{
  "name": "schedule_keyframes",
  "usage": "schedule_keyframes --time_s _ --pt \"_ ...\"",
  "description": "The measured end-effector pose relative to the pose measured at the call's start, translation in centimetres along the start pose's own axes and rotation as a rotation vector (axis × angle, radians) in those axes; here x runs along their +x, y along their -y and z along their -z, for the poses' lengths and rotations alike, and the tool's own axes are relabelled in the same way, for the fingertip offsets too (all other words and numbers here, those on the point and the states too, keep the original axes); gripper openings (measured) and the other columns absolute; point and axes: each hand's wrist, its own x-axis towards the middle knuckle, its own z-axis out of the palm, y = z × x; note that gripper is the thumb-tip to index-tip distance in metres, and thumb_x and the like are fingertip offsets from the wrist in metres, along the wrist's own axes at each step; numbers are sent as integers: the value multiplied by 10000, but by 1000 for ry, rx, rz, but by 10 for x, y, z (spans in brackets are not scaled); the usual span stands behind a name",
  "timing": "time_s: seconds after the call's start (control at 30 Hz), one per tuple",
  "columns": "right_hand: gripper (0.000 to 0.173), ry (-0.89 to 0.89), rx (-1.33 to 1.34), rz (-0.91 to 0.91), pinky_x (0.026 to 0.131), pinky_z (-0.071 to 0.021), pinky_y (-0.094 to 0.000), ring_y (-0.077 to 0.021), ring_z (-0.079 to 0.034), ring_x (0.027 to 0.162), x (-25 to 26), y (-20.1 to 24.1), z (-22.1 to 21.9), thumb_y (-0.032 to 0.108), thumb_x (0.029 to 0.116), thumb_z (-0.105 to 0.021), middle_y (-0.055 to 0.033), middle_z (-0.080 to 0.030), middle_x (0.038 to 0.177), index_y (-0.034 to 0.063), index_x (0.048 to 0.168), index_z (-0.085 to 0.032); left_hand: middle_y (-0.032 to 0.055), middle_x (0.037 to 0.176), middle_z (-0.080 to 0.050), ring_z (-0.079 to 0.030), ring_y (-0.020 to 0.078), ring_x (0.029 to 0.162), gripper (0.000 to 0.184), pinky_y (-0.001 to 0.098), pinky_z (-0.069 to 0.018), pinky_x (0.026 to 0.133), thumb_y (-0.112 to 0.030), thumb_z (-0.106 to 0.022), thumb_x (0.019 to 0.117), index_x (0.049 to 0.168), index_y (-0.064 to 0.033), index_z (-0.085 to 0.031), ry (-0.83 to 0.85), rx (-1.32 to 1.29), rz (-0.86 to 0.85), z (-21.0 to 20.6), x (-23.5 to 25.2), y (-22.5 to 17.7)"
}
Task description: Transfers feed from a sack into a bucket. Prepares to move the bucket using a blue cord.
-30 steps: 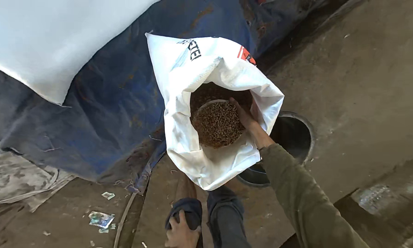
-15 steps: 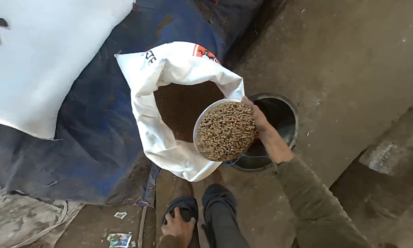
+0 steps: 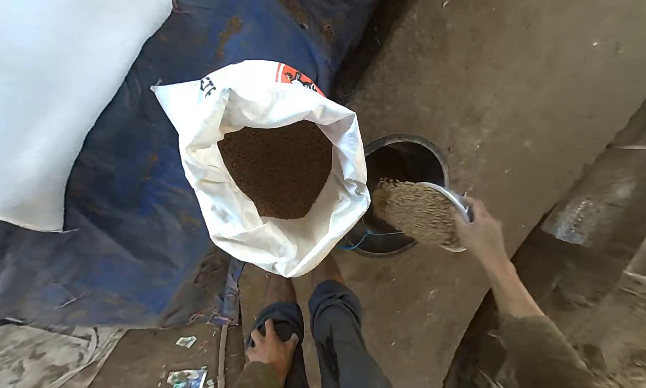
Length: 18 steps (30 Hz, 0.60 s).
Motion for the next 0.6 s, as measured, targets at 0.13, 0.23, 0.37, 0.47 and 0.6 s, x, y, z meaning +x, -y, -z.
schedule_keyframes --time_s 0.13,0.23,0.37,0.47,0.6 --pt "700 -81 -243 32 1080 -480 -545 -493 -510 1327 -9 -18 -60 -19 930 -609 -343 -465 1444 -10 1570 -325 286 1561 -369 -510 494 1307 929 599 -477 1018 -618 -778 798 1534 -164 -437 103 5 32 32 -19 -13" --pt "678 -308 -219 212 1006 -491 -625 -579 -533 1223 -25 -45 -90 -91 823 -669 -387 -540 1297 -54 1471 -473 279 1574 -354 -511 489 1312 979 603 -488 1008 -627 -791 786 1565 -197 -382 168 -65 81 47 -21 -13" --pt "623 -607 -99 537 986 -491 -575 -557 -573 1121 -47 -45 -70 -16 745 -632 -415 -547 1230 -149 1343 -519 380 1528 -355 -387 552 1400 1072 644 -381 1117 -621 -786 807 1588 -68 -302 -15 -552 85 72 -16 -3" --pt "513 -665 11 794 1119 -419 -421 -395 -556 1260 -60 16 -36 138 928 -595 -326 -568 1302 -32 1395 -466 381 1500 -371 -423 493 1367 1094 610 -406 1092 -549 -729 858 1582 56 -174 -286 -1180 -125 93 -10 -21" --pt "396 -386 150 1116 1063 -503 -449 -320 -660 1183 -42 162 -43 90 916 -612 -209 -702 1218 14 1303 -642 281 1505 -406 -514 329 1313 1238 484 -506 1020 -410 -830 727 1615 -33 -53 -295 -1548 -213 160 -15 -78"
